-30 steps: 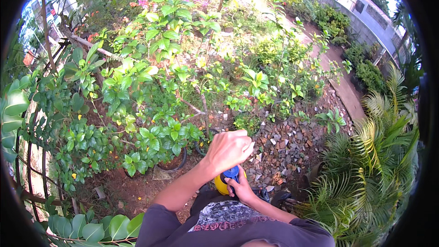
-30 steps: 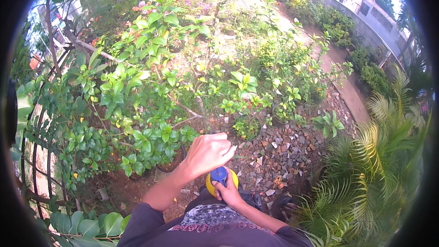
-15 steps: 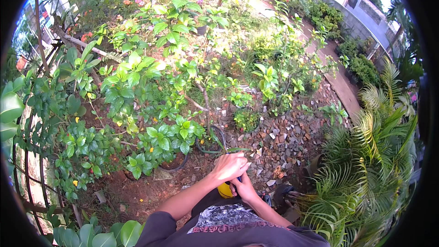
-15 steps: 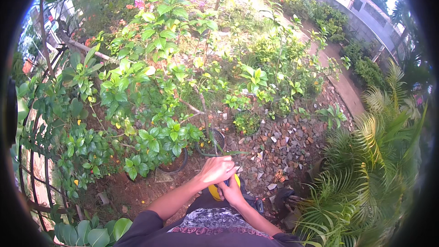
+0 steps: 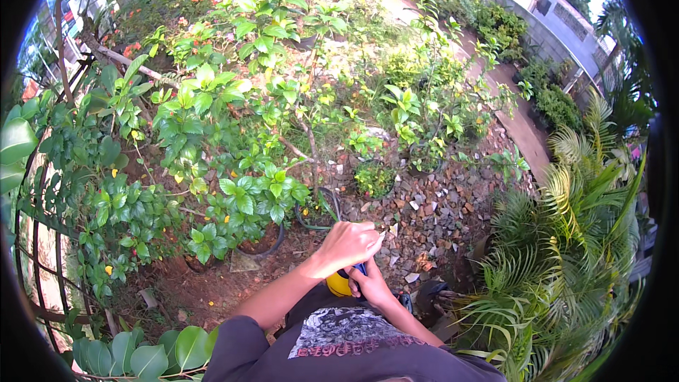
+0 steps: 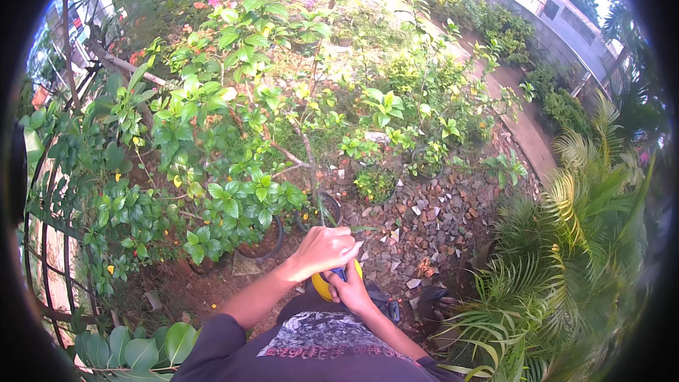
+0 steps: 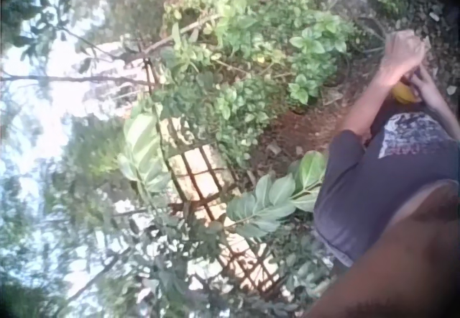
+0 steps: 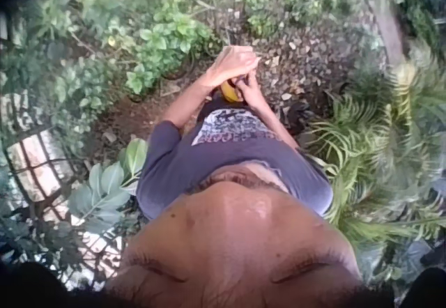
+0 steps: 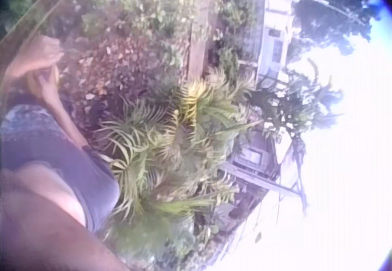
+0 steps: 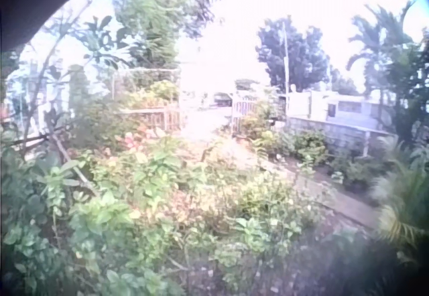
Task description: The person uses a yellow and blue handheld pressure sprayer to mist water or solution onto various plants in a garden. They walk along a narrow path, spraying the leaves and stems of potted and ground plants, including palms and flowering shrubs.
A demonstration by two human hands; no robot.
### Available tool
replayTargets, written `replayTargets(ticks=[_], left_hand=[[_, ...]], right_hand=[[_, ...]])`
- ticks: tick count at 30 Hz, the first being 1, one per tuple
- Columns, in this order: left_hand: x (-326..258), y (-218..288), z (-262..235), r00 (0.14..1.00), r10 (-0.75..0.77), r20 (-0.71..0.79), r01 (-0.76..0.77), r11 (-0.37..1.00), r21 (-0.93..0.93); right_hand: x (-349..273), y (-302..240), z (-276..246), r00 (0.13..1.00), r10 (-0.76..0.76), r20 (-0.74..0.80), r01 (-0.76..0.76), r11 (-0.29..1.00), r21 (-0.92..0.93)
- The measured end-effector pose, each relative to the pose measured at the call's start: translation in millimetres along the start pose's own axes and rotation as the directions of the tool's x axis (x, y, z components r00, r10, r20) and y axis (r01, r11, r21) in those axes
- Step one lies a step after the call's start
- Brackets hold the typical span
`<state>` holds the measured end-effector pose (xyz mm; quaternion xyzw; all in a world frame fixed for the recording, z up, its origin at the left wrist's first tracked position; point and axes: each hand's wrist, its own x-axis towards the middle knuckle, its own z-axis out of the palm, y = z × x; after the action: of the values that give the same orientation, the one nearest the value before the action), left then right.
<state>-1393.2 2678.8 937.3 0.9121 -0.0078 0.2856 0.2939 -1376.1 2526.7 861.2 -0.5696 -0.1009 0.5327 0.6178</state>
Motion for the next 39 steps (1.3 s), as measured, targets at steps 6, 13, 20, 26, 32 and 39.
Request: replayTargets(ticks=[6, 13, 20, 26, 32, 39], left_hand=[[52, 43, -26, 0.96, -0.222, 0.173, 0.189, 0.964, 0.187], [15, 40, 69, 0.896, -0.359, 0.262, 0.336, 0.933, 0.131], [9, 32, 87, 0.919, -0.379, 0.11, 0.37, 0.924, 0.095], [20, 27, 95, 0.909, -0.417, 0.011, 0.417, 0.908, -0.036], [25, 7, 79, 0.87, -0.488, 0.066, 0.491, 0.87, -0.049], [21, -11, 69, 0.862, -0.492, 0.122, 0.502, 0.862, -0.074]], right_hand=[[-14, -3, -28, 0.999, 0.0, -0.035, -0.001, 1.0, -0.029], [-12, 1, -74, 0.999, 0.037, -0.008, -0.037, 0.999, 0.025], [-8, -5, -93, 0.995, 0.088, 0.052, -0.083, 0.993, -0.089], [1, -17, -94, 0.997, 0.075, 0.037, -0.074, 0.997, -0.014], [17, -17, -84, 0.998, 0.057, 0.014, -0.057, 0.998, 0.0], [41, -19, -81, 0.991, 0.13, 0.032, -0.13, 0.991, 0.02]])
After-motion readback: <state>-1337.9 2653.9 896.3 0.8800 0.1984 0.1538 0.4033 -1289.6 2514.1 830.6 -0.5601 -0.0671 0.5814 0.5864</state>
